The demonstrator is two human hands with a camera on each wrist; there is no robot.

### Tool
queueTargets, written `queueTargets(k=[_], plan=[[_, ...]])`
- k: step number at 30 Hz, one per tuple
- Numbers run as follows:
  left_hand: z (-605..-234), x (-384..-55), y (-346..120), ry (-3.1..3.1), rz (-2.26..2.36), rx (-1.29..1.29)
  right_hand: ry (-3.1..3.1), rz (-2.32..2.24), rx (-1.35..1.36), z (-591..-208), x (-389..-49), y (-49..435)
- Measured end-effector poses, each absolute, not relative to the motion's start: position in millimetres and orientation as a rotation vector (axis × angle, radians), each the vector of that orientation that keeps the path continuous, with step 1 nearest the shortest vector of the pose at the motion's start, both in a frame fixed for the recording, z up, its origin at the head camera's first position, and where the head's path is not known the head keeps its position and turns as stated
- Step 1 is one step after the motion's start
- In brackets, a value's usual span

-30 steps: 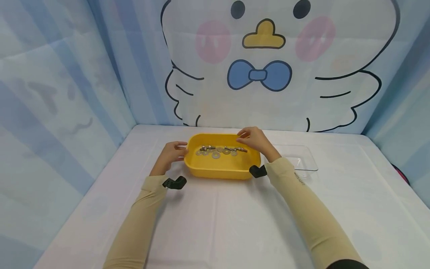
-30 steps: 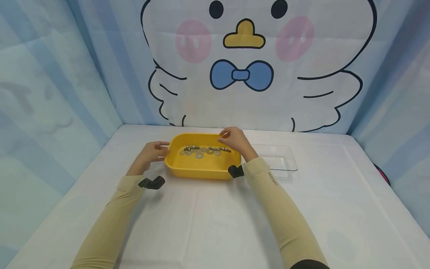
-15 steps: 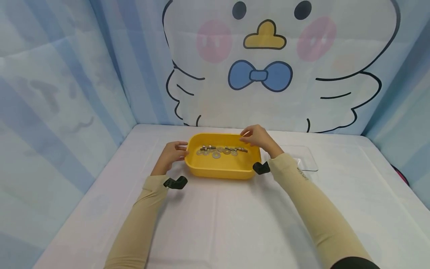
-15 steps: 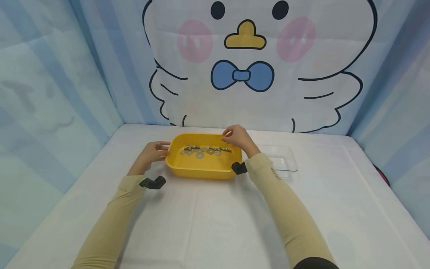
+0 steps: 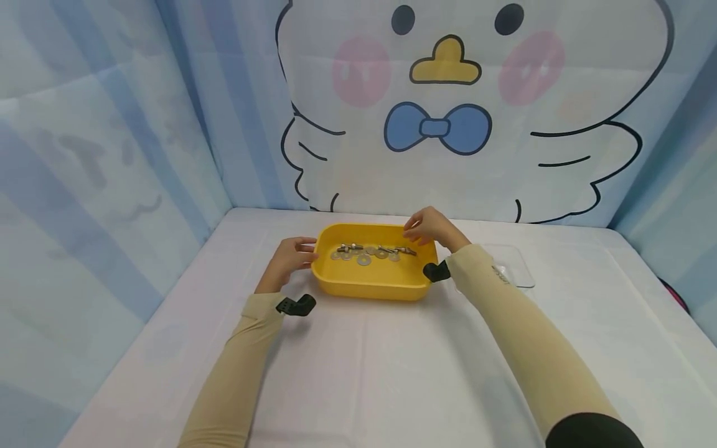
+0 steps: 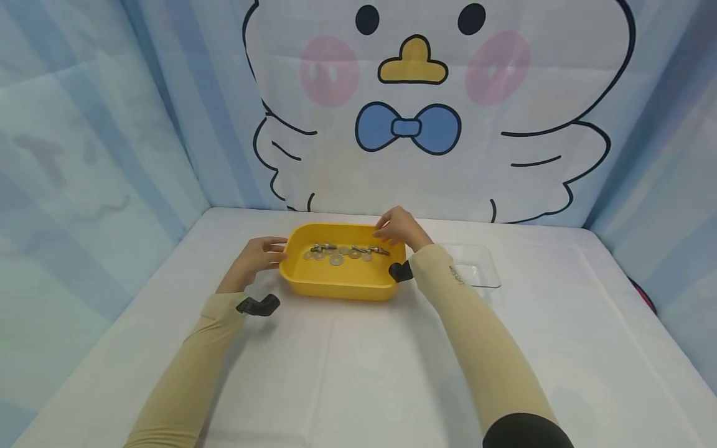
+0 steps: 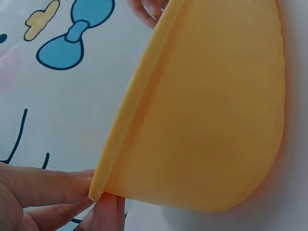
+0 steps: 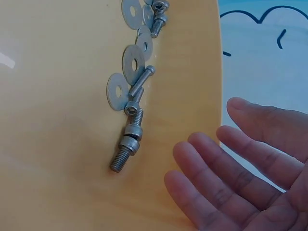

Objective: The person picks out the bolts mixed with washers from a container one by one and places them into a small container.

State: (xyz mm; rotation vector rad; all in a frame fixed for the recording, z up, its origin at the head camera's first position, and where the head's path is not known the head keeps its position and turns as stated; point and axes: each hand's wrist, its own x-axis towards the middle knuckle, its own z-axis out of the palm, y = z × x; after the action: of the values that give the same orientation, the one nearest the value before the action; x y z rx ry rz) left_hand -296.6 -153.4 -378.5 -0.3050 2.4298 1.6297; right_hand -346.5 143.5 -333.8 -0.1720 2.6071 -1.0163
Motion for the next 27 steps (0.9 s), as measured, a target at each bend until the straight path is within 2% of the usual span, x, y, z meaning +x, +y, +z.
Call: queueTargets(k=[16,27], plan=[[-376,-293,-151,2.445,1.609,-0.326,2.621,-0.860,-0.070,-342,-354,129],[-378,-294,-152,2.456,1.610,-0.303,2.603,-0.763,-0.141,-356,-359,123]])
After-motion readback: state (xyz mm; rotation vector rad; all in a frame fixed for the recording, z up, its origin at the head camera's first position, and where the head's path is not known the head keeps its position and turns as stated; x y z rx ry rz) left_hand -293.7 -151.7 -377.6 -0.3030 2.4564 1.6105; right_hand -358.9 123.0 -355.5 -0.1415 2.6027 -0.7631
